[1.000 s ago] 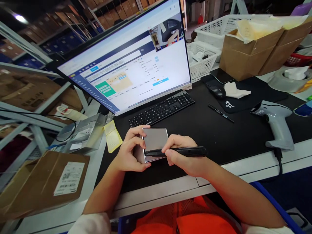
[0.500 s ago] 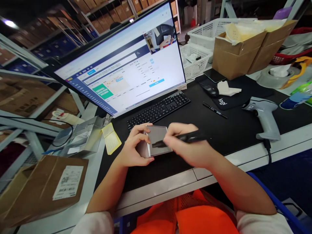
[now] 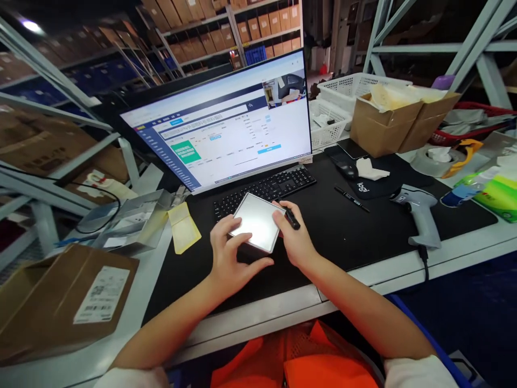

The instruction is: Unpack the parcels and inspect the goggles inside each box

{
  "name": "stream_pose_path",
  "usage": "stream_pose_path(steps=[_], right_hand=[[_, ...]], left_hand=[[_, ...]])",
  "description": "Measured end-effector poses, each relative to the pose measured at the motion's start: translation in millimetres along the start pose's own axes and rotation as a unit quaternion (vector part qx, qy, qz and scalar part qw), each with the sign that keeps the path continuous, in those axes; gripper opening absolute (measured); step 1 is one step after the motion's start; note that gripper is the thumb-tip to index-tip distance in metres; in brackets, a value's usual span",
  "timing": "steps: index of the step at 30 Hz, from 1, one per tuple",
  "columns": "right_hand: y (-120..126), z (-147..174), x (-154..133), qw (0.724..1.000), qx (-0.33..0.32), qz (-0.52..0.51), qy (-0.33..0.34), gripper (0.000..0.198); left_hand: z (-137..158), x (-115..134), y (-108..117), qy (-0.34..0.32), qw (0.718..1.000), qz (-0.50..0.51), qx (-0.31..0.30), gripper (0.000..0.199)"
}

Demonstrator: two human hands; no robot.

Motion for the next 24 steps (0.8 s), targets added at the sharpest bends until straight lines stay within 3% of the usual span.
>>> stream_pose_path(steps=[3,9,13,20,24], right_hand=[[7.0,-11.8,-4.7,1.0,0.02,0.006,-0.006,0.058],[-1.9,-32.8,-11.4,0.995,-0.075,0.015,-0.064,0.059],[-7.2,-33.5,-9.1,0.991,-0.118,0.026,-0.063,0.052],[1.5,-33.2,-1.0,0.994,-0.105,0.04,-0.001,0.035],[1.7,-27.4,-7.7,0.988,-0.106,0.108,0.039,0.035]], left_hand=[[-12.3,-11.6,-1.6,-0.048,0.991,0.084,-0.095,0.061],[-36.4,-49.2,-19.1,-0.11,0.952,0.184,-0.218,0.064],[-36.4,-54.7,-23.3,-0.085,0.952,0.24,-0.17,0.054],[-23.0,-74.7,-37.3,-0.017,0.943,0.313,-0.111,0.059],[-19.1,-73.8,-40.4,0.004,0.936,0.341,-0.092,0.06]])
Point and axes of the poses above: each hand's wrist, its own z-axis away from the middle knuckle, its own y-axis out of the back of the hand, x = y × z, the point moved 7 cm from there along -z, towards the middle knuckle, and after that the axes turned 15 degrees about -z, right-handed, at the moved point
